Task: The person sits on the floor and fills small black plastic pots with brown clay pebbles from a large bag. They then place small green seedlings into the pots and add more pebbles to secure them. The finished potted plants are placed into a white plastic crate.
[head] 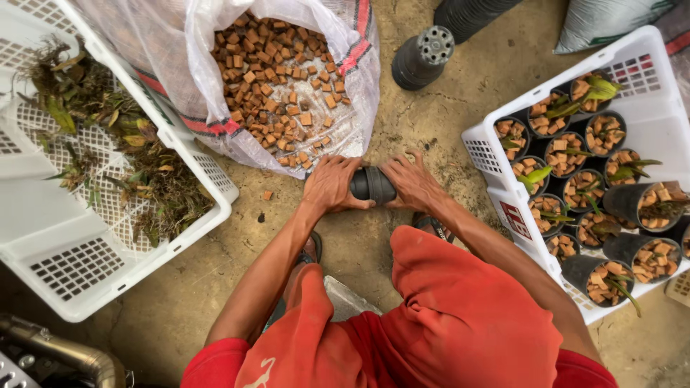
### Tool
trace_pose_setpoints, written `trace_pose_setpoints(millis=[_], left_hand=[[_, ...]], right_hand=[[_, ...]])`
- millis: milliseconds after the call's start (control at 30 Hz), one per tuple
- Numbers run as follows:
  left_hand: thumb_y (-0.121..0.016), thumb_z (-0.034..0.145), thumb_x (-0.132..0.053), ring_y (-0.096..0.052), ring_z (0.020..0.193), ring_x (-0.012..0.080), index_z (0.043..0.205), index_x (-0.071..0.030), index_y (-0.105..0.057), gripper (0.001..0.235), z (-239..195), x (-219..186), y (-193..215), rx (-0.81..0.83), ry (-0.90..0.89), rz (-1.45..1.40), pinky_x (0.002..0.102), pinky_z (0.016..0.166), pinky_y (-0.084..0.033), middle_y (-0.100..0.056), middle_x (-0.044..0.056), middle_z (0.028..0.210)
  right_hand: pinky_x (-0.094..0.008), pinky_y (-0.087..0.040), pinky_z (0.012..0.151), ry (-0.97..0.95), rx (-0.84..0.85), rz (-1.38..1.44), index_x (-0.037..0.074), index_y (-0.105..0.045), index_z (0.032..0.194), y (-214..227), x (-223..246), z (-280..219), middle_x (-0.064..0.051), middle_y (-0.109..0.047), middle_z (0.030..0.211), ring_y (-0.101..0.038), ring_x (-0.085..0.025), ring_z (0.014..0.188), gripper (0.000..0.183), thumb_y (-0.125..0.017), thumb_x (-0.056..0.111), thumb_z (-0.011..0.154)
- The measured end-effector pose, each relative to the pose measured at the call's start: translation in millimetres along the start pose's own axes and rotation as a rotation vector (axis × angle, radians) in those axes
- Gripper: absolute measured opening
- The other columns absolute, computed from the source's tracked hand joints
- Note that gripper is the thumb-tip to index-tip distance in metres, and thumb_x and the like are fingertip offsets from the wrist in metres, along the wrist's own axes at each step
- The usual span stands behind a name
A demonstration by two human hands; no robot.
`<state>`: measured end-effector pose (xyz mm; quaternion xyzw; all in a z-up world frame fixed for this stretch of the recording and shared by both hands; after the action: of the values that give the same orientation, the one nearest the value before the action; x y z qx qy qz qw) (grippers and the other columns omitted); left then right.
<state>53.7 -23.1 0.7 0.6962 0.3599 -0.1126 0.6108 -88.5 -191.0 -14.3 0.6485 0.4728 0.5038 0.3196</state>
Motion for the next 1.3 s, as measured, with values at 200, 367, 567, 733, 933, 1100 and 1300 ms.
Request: trace_pose_setpoints(millis=[200, 367, 567, 733, 933, 1100, 1300], left_hand=[[-0.09, 0.052, -0.061, -0.06, 0.115, 0.0338, 0.12, -0.008, -0.061, 0.091, -7, -2, -4, -0.078, -0.005, -0.086, 0.046, 0.105, -0.039, -0.068, 0.013, 0.115], [-0.088, 0.059, -0.057, -0.062, 0.114, 0.0338, 0.116, -0.006, -0.06, 0.082, -14, -4, -11, -0.163, -0.01, -0.086, 0.046, 0.109, -0.042, -0.069, 0.014, 0.115], [-0.085, 0.056, -0.069, -0.059, 0.117, 0.0351, 0.124, -0.001, -0.057, 0.1, 0, -1, -4, -0.16, -0.055, -0.002, 0.05, 0.109, -0.036, -0.067, 0.02, 0.118], [-0.077, 0.07, -0.074, -0.058, 0.124, 0.0338, 0.135, -0.009, -0.058, 0.093, -13, 3, -27, -0.14, -0.067, -0.001, 0.05, 0.113, -0.032, -0.065, 0.017, 0.133], [-0.076, 0.069, -0.073, -0.059, 0.125, 0.0324, 0.131, -0.014, -0.062, 0.087, -16, -5, -22, -0.243, -0.082, 0.017, 0.049, 0.108, -0.034, -0.066, 0.011, 0.136], [-0.075, 0.071, -0.072, -0.058, 0.127, 0.0325, 0.14, -0.015, -0.058, 0.091, -5, 5, -30, -0.145, -0.02, 0.063, 0.05, 0.109, -0.034, -0.069, 0.013, 0.129], [-0.077, 0.067, -0.075, -0.06, 0.12, 0.035, 0.144, -0.01, -0.051, 0.105, 4, -6, -16, -0.076, 0.031, 0.169, 0.053, 0.112, -0.034, -0.068, 0.02, 0.125]], right_hand=[[-0.053, -0.023, 0.118, 0.1, -0.034, -0.195, 0.01, -0.054, 0.136, -16, -9, -8, -0.008, -0.063, 0.125, -0.049, -0.028, 0.133, 0.1, -0.094, 0.051, 0.054], [-0.055, -0.024, 0.116, 0.158, -0.084, -0.153, 0.011, -0.054, 0.134, -11, -8, -7, -0.007, -0.062, 0.129, -0.048, -0.028, 0.136, 0.088, -0.09, 0.052, 0.064], [-0.061, -0.014, 0.115, 0.07, -0.252, -0.091, 0.005, -0.052, 0.139, 14, 5, -12, -0.019, -0.048, 0.145, -0.03, -0.038, 0.143, 0.111, -0.083, 0.068, 0.054], [-0.059, -0.013, 0.125, -0.364, -0.513, 0.383, 0.016, -0.056, 0.143, -35, 39, -38, -0.011, -0.045, 0.157, -0.025, -0.035, 0.152, 0.067, -0.065, 0.06, 0.093], [-0.069, 0.0, 0.121, -0.395, -0.469, 0.136, 0.019, -0.057, 0.151, -38, 59, -33, -0.002, -0.035, 0.169, -0.016, -0.039, 0.157, 0.051, -0.058, 0.043, 0.105], [-0.073, 0.006, 0.117, -0.382, -0.468, 0.238, 0.018, -0.057, 0.149, -24, 50, -23, -0.003, -0.038, 0.167, -0.017, -0.045, 0.156, 0.054, -0.061, 0.042, 0.101], [-0.072, 0.007, 0.115, -0.408, -0.536, 0.307, 0.018, -0.062, 0.145, -9, 62, -29, -0.004, -0.047, 0.158, -0.024, -0.044, 0.153, 0.055, -0.068, 0.042, 0.096]])
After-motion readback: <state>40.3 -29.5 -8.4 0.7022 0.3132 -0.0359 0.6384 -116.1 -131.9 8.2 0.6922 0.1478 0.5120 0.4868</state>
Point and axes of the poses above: each hand's wrist, its own z-axis towards the middle knuckle, its own y-axis out of the back of the hand, x = y × z, the point moved 2 cm from there along z, towards the middle knuckle
